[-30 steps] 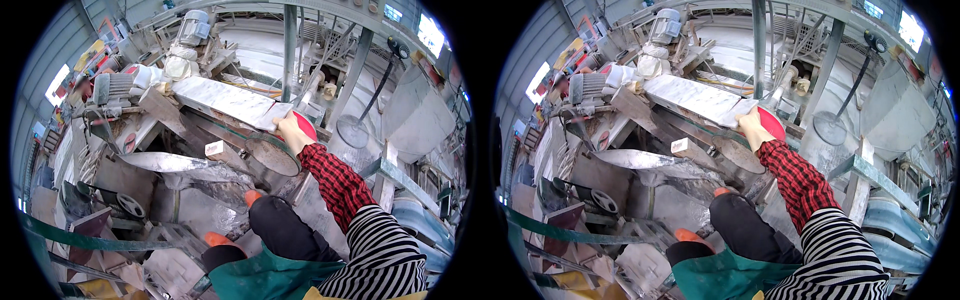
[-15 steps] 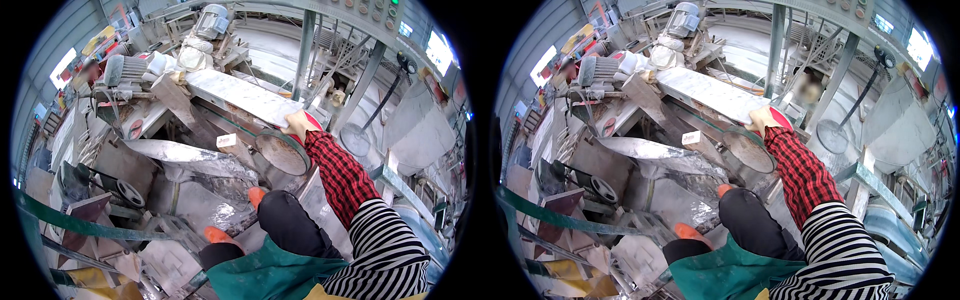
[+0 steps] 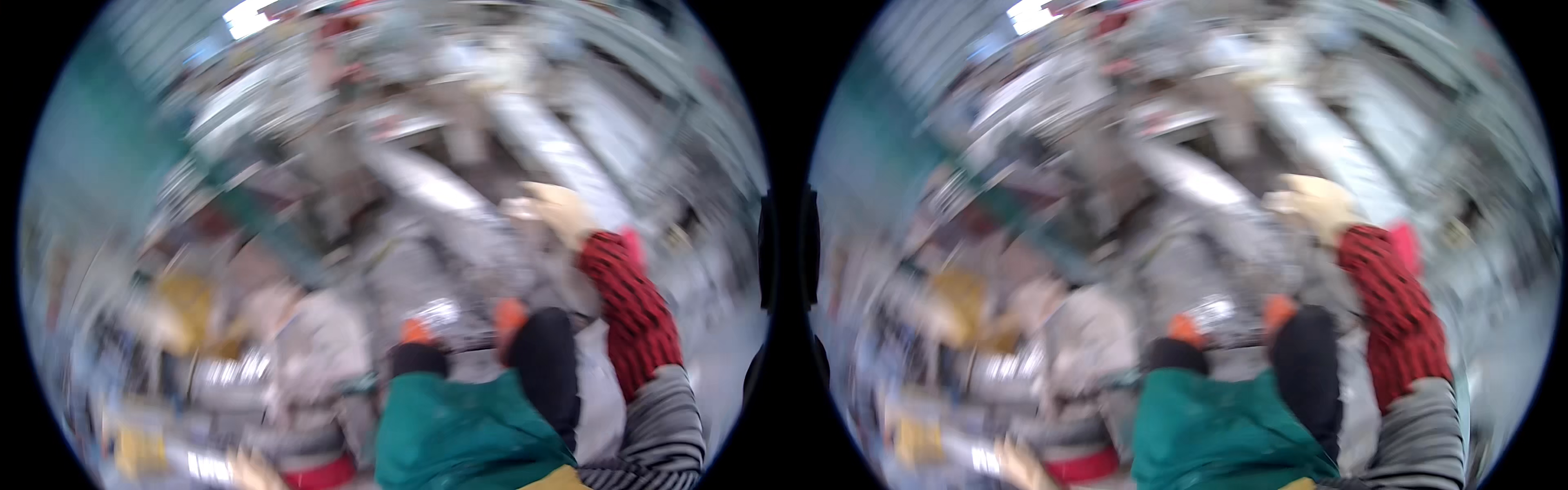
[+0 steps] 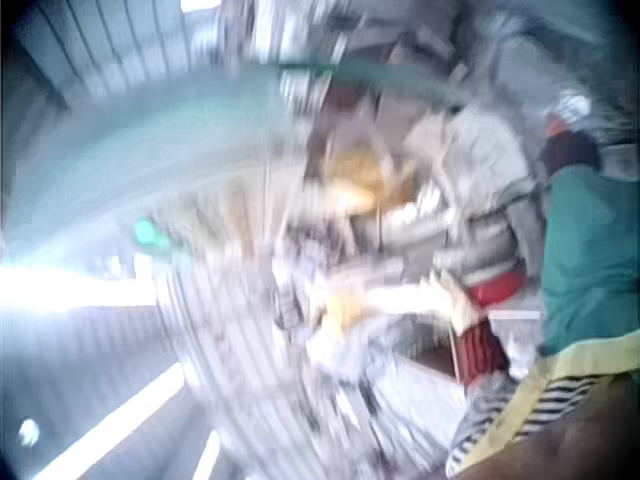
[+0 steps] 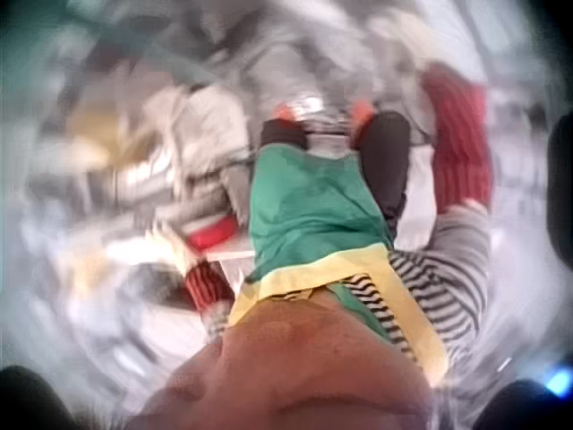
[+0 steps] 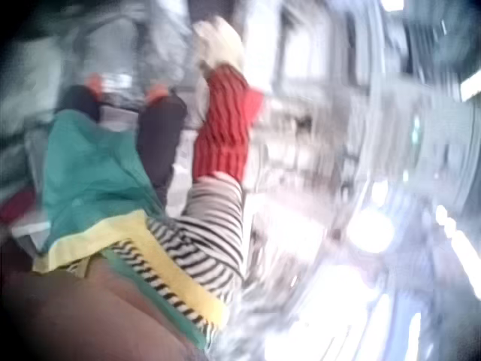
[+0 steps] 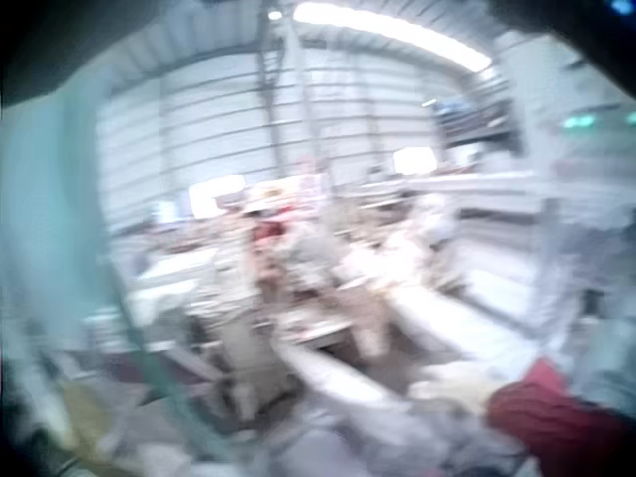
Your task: The person repeatedly places small, white rectangular blocks onto a moving red conveyor belt that feeds into a grinding machine. The person uses both hands to position the blocks and occasionally adjusts the machine's components. The task is performed in a repetitive cycle within an industrial setting.
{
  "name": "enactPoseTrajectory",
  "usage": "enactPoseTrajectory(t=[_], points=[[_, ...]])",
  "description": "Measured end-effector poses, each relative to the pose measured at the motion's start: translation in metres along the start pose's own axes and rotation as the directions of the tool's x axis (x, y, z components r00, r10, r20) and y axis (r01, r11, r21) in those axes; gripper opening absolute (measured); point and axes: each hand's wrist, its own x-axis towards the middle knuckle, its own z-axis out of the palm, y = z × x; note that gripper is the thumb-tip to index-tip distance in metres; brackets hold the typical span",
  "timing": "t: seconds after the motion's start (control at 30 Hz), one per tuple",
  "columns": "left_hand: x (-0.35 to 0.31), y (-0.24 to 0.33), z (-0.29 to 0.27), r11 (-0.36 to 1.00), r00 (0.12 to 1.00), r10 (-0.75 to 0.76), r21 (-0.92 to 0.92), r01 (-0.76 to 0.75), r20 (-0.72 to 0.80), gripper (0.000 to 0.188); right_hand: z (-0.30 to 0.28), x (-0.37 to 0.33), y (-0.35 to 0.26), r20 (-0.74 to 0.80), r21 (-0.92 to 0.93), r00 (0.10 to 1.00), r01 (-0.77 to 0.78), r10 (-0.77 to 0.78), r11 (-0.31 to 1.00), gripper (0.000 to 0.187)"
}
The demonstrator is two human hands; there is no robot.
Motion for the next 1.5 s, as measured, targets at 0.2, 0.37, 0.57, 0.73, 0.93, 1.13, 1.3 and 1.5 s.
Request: enactPoseTrajectory(t=[0.2, 0.37, 0.57, 0.73, 0.93, 1.13, 1.3, 1.5], points=[[-0.002, 0.067, 0.084, -0.05, 0.906, 0.378, 0.982, -0.184, 0.189, 0.035, 0.199, -0.003, 0.032, 0.267, 0.207, 0.96, 0.024, -0.08, 0.978, 0.046], [-0.029, 0.06, 0.059, -0.028, 0.796, 0.572, 0.974, -0.225, 0.2, 0.024, 0.312, -0.072, 0.12, 0.563, 0.021, 0.759, 0.382, -0.327, 0.924, 0.043], [-0.05, 0.055, 0.054, 0.107, 0.828, 0.555, 0.979, -0.175, 0.087, 0.03, 0.329, -0.04, 0.229, 0.596, 0.119, 0.745, 0.286, -0.298, 0.951, 0.034], [-0.041, 0.053, 0.072, 0.06, 0.842, 0.525, 0.982, -0.181, 0.123, 0.03, 0.293, -0.068, 0.157, 0.704, 0.131, 0.699, 0.045, -0.125, 0.99, 0.034], [-0.043, 0.054, 0.071, 0.113, 0.866, 0.487, 0.975, -0.19, 0.112, 0.034, 0.283, -0.064, 0.128, 0.719, 0.14, 0.687, 0.004, -0.104, 0.99, 0.034], [-0.047, 0.055, 0.073, 0.048, 0.821, 0.554, 0.979, -0.197, 0.138, 0.029, 0.284, -0.064, 0.121, 0.733, 0.146, 0.674, -0.026, -0.09, 0.989, 0.034], [-0.051, 0.057, 0.078, 0.053, 0.824, 0.55, 0.979, -0.199, 0.138, 0.029, 0.284, -0.066, 0.114, 0.74, 0.155, 0.667, -0.039, -0.09, 0.987, 0.034], [-0.056, 0.059, 0.081, 0.071, 0.836, 0.533, 0.978, -0.196, 0.129, 0.03, 0.281, -0.066, 0.115, 0.744, 0.144, 0.664, -0.05, -0.075, 0.988, 0.034]])
